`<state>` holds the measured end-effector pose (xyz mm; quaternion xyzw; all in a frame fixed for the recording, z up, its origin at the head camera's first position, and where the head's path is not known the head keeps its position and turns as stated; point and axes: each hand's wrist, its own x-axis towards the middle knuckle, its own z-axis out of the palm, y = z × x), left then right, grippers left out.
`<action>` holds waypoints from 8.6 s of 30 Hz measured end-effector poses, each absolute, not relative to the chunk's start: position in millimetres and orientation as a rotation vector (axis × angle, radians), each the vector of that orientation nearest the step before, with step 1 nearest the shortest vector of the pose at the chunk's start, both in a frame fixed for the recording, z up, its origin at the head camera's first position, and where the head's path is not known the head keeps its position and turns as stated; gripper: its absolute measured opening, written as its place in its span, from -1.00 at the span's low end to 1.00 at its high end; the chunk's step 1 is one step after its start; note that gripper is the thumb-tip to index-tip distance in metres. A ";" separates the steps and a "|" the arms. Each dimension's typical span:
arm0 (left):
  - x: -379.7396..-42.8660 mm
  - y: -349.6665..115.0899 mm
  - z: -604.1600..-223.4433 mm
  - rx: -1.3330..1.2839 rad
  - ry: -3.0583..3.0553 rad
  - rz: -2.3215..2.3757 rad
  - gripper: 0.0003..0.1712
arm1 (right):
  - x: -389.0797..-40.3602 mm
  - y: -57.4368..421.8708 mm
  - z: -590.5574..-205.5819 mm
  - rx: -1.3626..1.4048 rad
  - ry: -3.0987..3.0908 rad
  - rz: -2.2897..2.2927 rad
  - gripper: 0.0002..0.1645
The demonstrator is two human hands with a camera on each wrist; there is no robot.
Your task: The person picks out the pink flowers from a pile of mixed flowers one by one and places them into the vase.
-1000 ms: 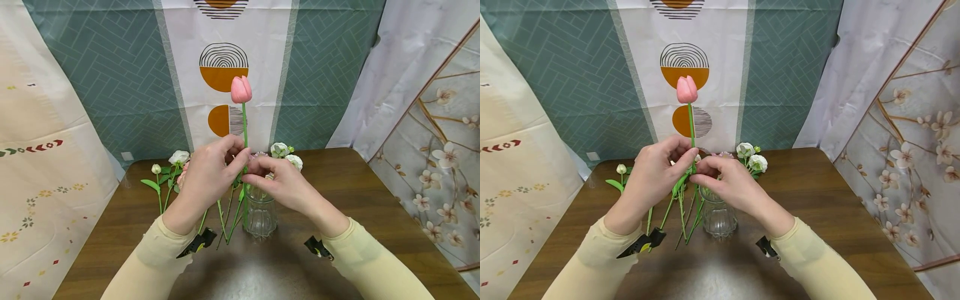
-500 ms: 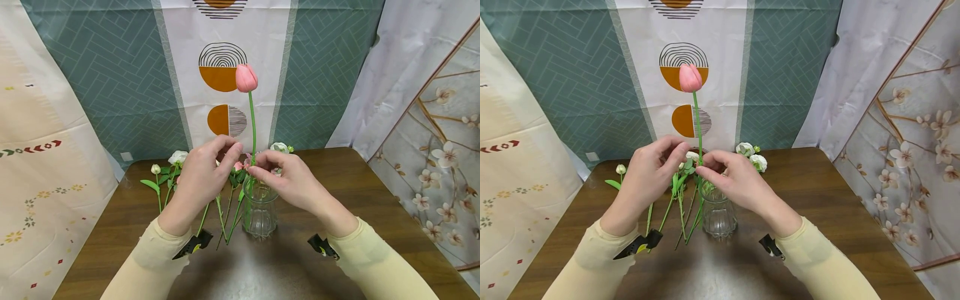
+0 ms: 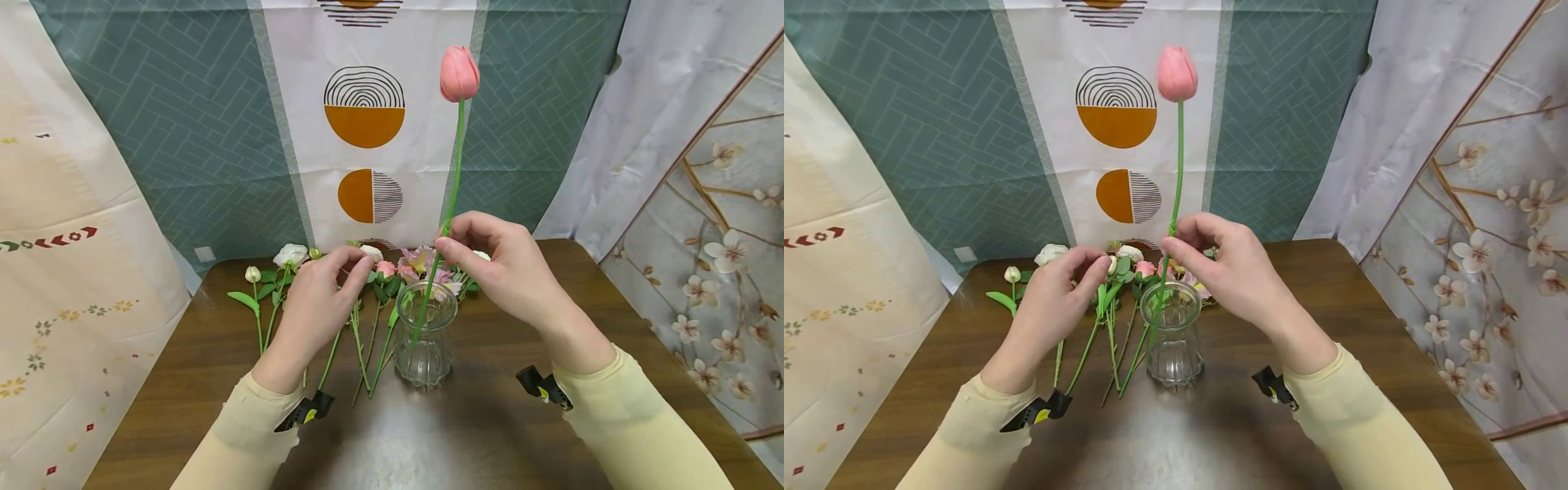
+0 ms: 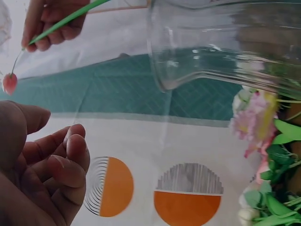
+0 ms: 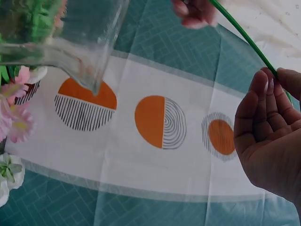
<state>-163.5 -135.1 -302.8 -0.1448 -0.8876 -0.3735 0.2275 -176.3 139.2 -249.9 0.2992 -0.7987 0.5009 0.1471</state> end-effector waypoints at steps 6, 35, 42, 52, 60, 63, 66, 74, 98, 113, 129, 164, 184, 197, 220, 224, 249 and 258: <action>-164.2 -138.8 -316.7 -0.378 -2.483 -1.001 -0.76 | -179.9 145.9 -243.6 0.800 -2.263 1.417 -0.86; -163.0 -145.7 -342.0 -0.349 -2.539 -1.040 -0.79 | -207.2 149.3 -316.4 0.632 -2.406 1.240 -0.86; -163.1 -147.2 -343.8 -0.343 -2.562 -1.035 -0.77 | -206.1 147.2 -331.0 0.645 -2.449 1.206 -0.86; -163.0 -147.2 -345.9 -0.342 -2.571 -1.044 -0.76 | -207.2 146.0 -336.5 0.791 -2.480 1.015 -0.90; -164.2 -146.7 -351.3 -0.321 -2.608 -1.063 -0.75 | -206.8 142.6 -334.5 0.896 -2.465 0.781 -0.89; -163.4 -146.9 -352.6 -0.310 -2.608 -1.061 -0.75 | -206.8 139.3 -333.4 0.940 -2.454 0.702 -0.86; -163.3 -147.1 -354.5 -0.300 -2.612 -1.056 -0.75 | -206.9 136.4 -333.0 0.975 -2.454 0.619 -0.81; -162.4 -148.2 -354.8 -0.291 -2.603 -1.058 -0.77 | -205.1 131.0 -329.5 0.993 -2.548 0.501 -0.74; -164.4 -147.9 -362.0 -0.284 -2.614 -1.045 -0.77 | -201.4 107.8 -320.3 0.861 -2.722 0.292 -0.47; -167.7 -147.3 -364.8 -0.278 -2.632 -1.037 -0.78 | -203.9 97.8 -318.2 0.848 -2.729 0.169 -0.29; -171.3 -133.3 -384.1 -0.433 -2.732 -1.045 -0.72 | -208.0 96.1 -318.5 0.839 -2.730 0.138 -0.37; -163.2 -105.8 -407.9 -0.617 -2.763 -1.403 -0.18 | -207.2 90.1 -319.1 0.783 -2.763 0.120 -0.60; -164.0 -103.9 -410.8 -0.662 -2.731 -1.408 -0.24 | -203.4 92.3 -323.3 0.746 -2.778 0.216 -0.76; -166.2 -105.0 -408.1 -0.713 -2.738 -1.423 -0.23 | -199.6 98.0 -320.5 0.738 -2.771 0.292 -0.83; -172.2 -103.7 -407.9 -0.753 -2.770 -1.314 -0.21 | -196.9 129.1 -337.7 0.571 -2.507 0.646 -0.62; -174.0 -102.9 -408.4 -0.786 -2.781 -1.322 -0.22 | -197.6 132.0 -340.7 0.554 -2.551 0.667 -0.54; -176.2 -154.2 -388.6 -0.502 -2.846 -0.897 -0.22 | -202.1 145.9 -356.8 0.734 -2.485 0.613 -0.19; -181.1 -185.7 -396.6 -0.355 -2.759 -0.456 -0.26 | -202.1 151.5 -355.9 0.712 -2.469 0.567 -0.18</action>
